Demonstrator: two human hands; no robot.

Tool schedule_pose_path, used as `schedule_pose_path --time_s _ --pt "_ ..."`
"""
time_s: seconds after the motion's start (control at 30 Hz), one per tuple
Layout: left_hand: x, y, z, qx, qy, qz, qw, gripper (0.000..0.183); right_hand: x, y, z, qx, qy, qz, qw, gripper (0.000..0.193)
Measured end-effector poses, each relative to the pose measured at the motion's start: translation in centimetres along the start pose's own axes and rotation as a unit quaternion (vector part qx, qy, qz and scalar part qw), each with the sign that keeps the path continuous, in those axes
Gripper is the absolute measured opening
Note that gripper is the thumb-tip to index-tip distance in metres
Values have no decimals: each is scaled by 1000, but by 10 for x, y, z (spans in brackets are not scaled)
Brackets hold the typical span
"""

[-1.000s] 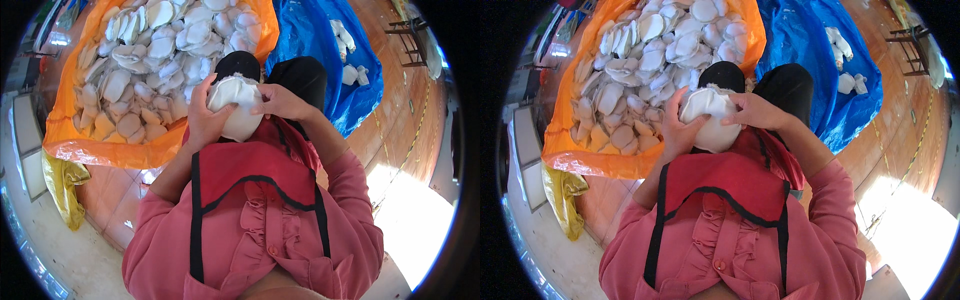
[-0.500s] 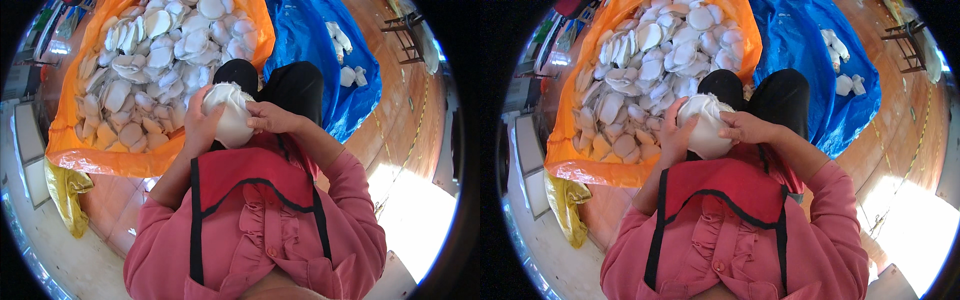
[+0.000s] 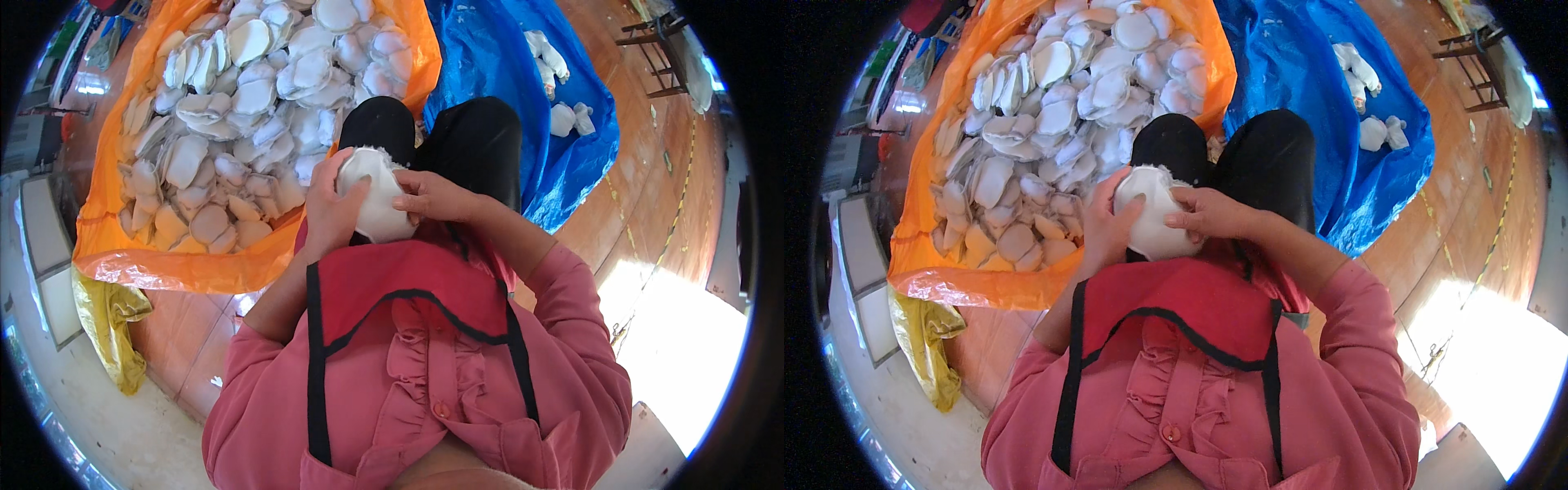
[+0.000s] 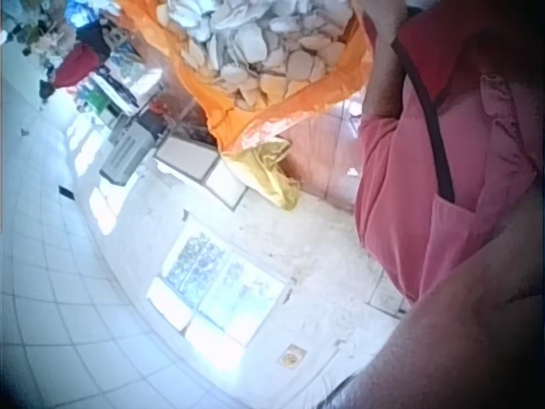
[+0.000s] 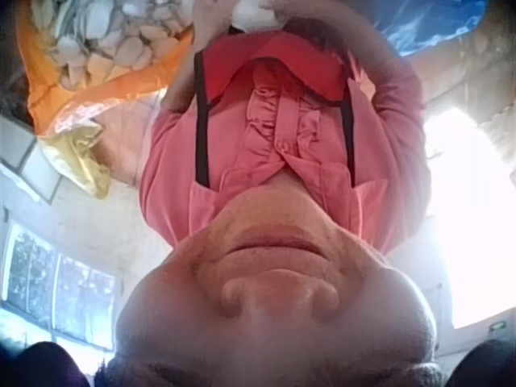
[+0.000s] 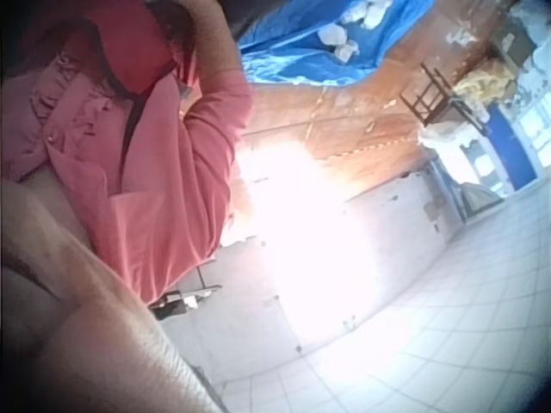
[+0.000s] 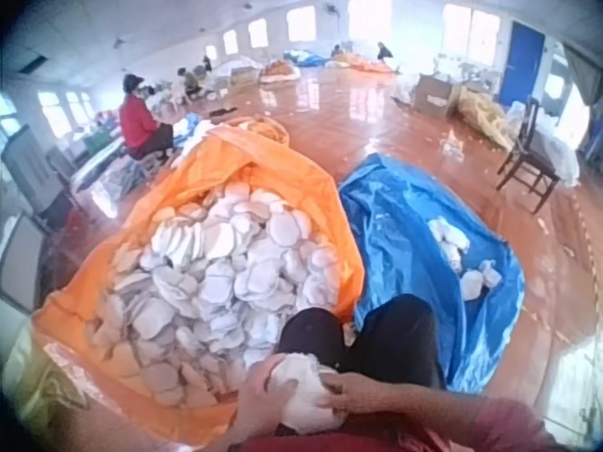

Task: The person sits on the floor and repeatedly picks up white fabric pouches, opens them, stuffs them with white material, and ties them closed. The person places the finished pouches into a blue tarp nearby.

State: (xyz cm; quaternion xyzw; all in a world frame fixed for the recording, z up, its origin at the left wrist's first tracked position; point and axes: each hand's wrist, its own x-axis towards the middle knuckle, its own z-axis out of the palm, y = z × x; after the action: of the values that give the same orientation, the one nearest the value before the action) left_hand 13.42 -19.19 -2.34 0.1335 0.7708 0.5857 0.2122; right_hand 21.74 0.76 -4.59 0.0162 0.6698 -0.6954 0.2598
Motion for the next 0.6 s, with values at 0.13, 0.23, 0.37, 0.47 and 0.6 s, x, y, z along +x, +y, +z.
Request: schedule_pose_path --time_s 0.13,0.23,0.37,0.47,0.6 --pt "-1 3 2 69 22 46 996 48 -5 6 6 98 -24 -30 994 51" --pt "-2 6 7 74 17 59 995 48 0 2 6 -47 7 1 999 58" --pt "-1 -13 7 52 29 118 991 48 3 -13 7 -299 64 14 952 64" --pt "3 -3 7 79 23 104 991 48 3 -7 5 -323 101 16 941 69" --pt "10 -28 11 -93 12 -14 996 44 4 -11 1 -300 85 18 950 72"
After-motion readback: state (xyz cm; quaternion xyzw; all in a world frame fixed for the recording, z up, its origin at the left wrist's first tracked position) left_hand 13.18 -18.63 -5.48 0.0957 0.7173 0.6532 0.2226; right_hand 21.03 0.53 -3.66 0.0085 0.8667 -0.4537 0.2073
